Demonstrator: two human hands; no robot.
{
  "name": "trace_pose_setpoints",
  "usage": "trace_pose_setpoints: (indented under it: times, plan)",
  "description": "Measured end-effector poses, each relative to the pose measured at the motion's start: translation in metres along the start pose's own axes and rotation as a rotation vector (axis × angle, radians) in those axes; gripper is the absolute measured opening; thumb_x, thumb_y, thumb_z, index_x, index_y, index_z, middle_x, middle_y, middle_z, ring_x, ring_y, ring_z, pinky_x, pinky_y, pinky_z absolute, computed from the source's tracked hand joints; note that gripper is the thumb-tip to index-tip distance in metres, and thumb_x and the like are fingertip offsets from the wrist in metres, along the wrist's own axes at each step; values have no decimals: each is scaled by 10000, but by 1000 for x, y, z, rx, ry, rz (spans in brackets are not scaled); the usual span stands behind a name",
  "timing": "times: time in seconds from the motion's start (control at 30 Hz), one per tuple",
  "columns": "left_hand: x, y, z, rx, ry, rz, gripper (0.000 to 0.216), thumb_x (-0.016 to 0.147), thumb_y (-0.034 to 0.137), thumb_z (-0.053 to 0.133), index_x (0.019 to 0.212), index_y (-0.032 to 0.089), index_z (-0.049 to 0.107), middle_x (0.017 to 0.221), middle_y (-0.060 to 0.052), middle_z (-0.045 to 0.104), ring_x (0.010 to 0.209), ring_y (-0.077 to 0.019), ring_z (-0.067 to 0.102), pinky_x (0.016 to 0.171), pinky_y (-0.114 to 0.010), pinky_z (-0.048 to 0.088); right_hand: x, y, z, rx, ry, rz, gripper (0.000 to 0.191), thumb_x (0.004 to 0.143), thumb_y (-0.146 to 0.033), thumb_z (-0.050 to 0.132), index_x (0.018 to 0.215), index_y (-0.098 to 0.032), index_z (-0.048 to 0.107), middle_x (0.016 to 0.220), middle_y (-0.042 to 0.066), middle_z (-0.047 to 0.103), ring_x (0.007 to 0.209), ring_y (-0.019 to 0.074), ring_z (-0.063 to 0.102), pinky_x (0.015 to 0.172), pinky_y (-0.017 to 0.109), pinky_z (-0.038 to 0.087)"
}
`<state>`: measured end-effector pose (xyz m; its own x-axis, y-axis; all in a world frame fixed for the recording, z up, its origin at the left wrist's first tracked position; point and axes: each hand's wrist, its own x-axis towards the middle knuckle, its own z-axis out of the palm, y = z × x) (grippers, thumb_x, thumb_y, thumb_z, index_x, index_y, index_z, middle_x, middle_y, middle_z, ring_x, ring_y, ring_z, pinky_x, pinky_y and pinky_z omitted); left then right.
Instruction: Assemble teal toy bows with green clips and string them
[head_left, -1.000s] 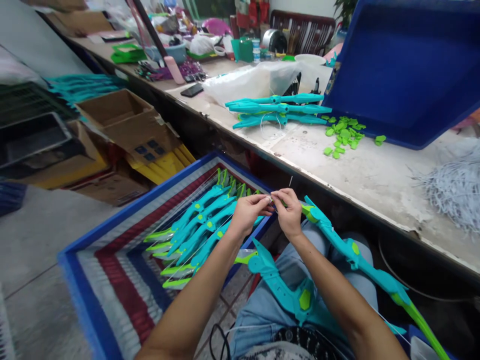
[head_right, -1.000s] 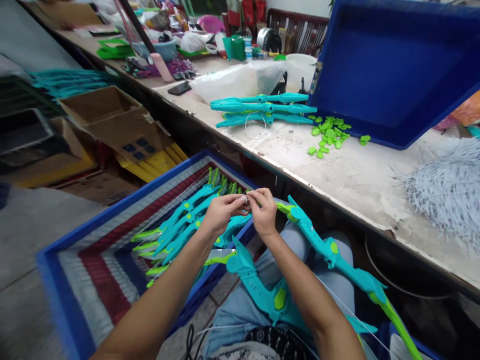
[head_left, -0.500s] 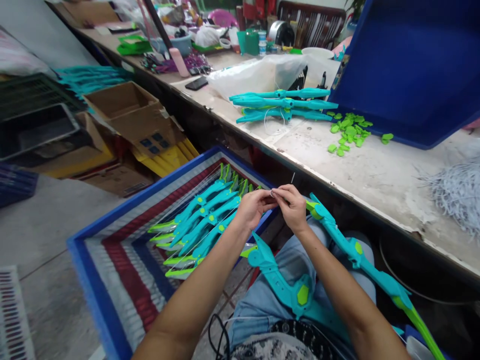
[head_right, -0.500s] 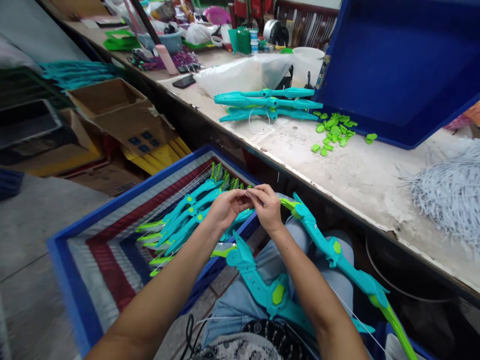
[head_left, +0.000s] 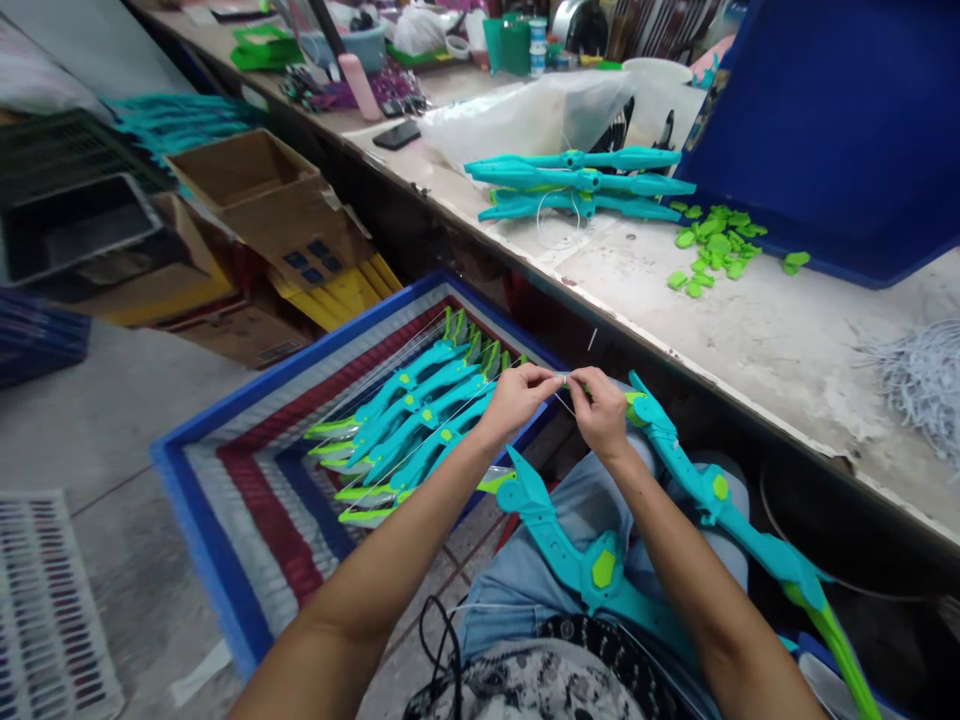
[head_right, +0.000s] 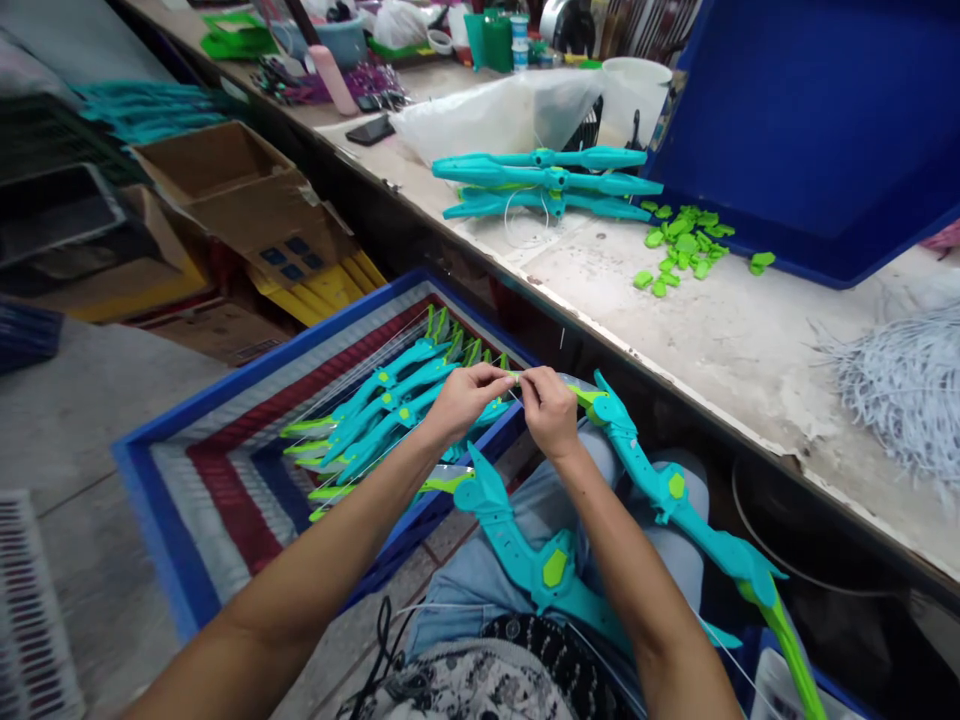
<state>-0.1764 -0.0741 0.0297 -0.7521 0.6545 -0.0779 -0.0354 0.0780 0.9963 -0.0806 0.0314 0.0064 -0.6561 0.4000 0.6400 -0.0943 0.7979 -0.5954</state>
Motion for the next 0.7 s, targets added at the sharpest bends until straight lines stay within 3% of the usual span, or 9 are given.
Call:
trace_pose_setpoints:
  times: [0.17,0.37,0.5,0.6,0.7]
  plan:
    - [-2,-5,-12,81,-145,22,150,695,280,697,782,184,772,695,-8,614,710,-143,557,711,-281,437,-11,1,-3,-67,-65,-68,178,947,-203,456,854,-191,606,832,62,664,788,170,619,732,288,482]
    - [-5,-15,-6,240,-105,116,121,741,247,670,722,174,764,629,11,526,646,-131,508,642,-273,407,-17,12,4,-317,-145,-70,219,948,-208,413,808,-188,580,765,61,604,739,187,548,698,305,420]
    - [-14,-16,-6,229,-45,132,105,731,172,653,751,178,756,763,-32,615,777,-166,574,710,-277,436,-19,17,9,-365,-174,-50,195,928,-203,427,792,-191,566,758,59,570,750,203,500,705,323,403]
    - [-49,-17,-27,196,125,129,183,763,225,644,917,211,742,1049,-71,652,1001,-209,578,759,-269,453,-19,20,8,-312,-205,-71,181,924,-229,452,806,-197,585,861,80,579,861,227,498,781,360,412]
    - [-114,-32,-58,270,237,11,156,778,325,645,863,228,734,976,-71,675,962,-226,586,788,-292,452,-20,25,5,-289,-233,-48,159,910,-294,495,882,-198,619,957,99,565,952,261,480,842,420,403]
